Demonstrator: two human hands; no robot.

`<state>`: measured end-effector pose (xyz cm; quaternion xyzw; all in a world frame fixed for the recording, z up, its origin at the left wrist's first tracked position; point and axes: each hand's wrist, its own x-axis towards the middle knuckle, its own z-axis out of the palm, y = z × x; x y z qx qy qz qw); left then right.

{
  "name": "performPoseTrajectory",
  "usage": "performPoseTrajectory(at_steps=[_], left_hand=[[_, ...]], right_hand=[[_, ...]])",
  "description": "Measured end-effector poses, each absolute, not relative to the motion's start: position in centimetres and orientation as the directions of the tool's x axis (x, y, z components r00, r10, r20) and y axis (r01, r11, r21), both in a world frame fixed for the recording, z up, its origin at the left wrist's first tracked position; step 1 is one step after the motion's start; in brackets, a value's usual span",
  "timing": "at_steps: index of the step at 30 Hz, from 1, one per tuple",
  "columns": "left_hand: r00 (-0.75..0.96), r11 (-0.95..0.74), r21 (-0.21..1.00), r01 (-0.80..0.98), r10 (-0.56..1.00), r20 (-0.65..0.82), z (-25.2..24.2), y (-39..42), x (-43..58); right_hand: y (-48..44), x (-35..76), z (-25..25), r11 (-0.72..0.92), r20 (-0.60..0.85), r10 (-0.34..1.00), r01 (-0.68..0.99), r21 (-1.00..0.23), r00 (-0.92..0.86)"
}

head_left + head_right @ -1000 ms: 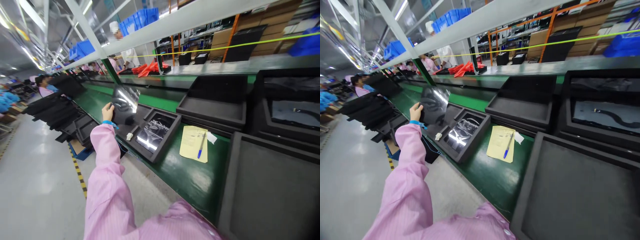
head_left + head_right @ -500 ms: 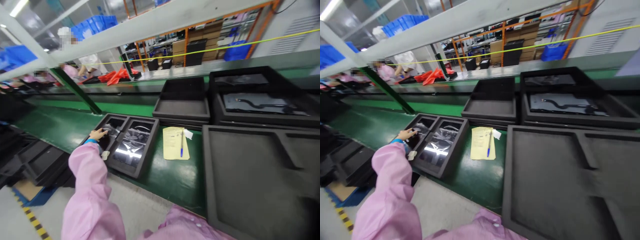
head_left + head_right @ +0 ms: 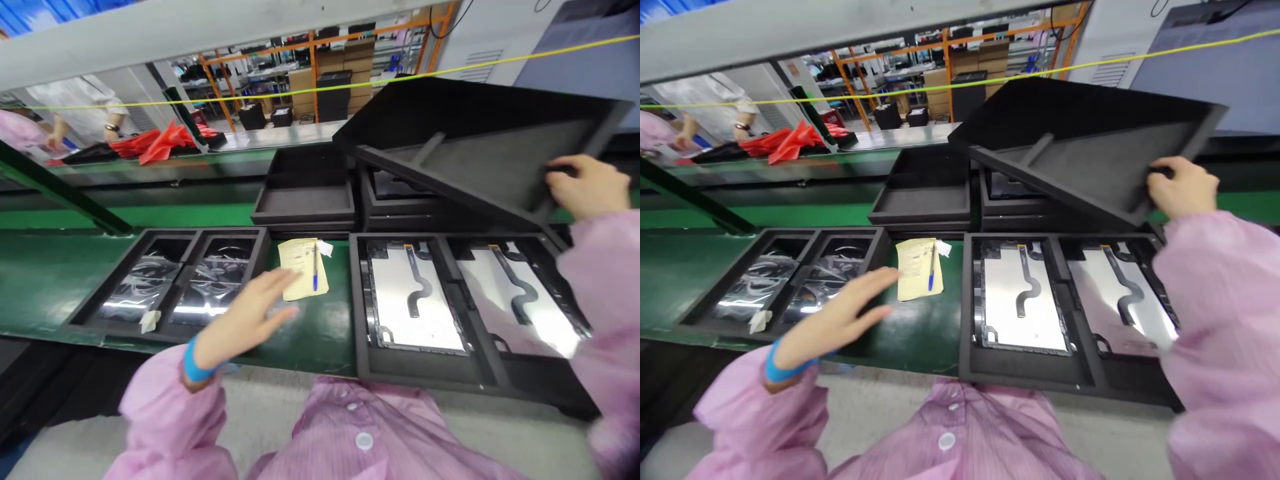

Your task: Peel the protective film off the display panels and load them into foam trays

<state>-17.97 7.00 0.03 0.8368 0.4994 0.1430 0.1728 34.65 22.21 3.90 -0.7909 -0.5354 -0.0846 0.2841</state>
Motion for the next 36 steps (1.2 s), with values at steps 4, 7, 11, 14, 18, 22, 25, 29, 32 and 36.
performPoseTrajectory(at_steps=[4,7,11,14,18,22,25,29,32,36], left_hand=[[0.598,-0.452,0.608,0.653,0.8,-0.048,-3.9,5.4,-10.1],[0.528,-0.371,0.69,0.621,0.849,-0.019,-7.0,5.4,-6.2],[0.446,-0.328,0.779,0.535,0.892,0.069,-9.2,5.5,-3.2],[0.272,-0.246,0.838,0.487,0.954,0.123,-9.3,5.6,-3.3],[0.103,-0.17,0.861,0.479,0.985,0.137,-8.9,6.0,-4.5],[0.09,-0.2,0.864,0.463,0.98,0.178,-8.9,6.2,-4.6],[0.102,-0.253,0.857,0.449,0.967,0.232,-8.9,6.5,-4.2],[0.2,-0.397,0.807,0.437,0.918,0.344,-7.1,8.0,-3.4],[0.347,-0.598,0.684,0.417,0.801,0.489,-3.9,9.6,-2.3],[0.61,-0.548,0.821,0.16,0.709,0.354,-0.4,9.5,-0.6]], right_hand=[[26.9,34.0,5.4,-0.383,0.337,0.791,0.842,-0.38,0.511],[27.3,30.7,6.1,-0.27,0.452,0.797,0.905,-0.328,0.401],[22.1,22.6,2.0,0.51,0.278,0.844,0.847,-0.15,-0.459],[16.4,17.1,-3.4,0.906,0.057,0.368,0.344,-0.248,-0.928],[12.1,14.7,-8.7,0.95,0.083,0.097,0.067,-0.305,-0.992],[11.9,14.6,-10.8,0.941,0.165,0.027,-0.031,-0.337,-0.986],[12.2,14.4,-9.8,0.913,0.232,0.001,-0.094,-0.397,-0.973],[12.1,15.3,-2.5,0.849,0.333,0.079,-0.112,-0.517,-0.939],[11.6,16.6,5.3,0.717,0.366,0.164,-0.144,-0.682,-0.916],[11.5,17.6,10.6,0.067,0.231,0.567,-0.235,-0.97,-0.791]])
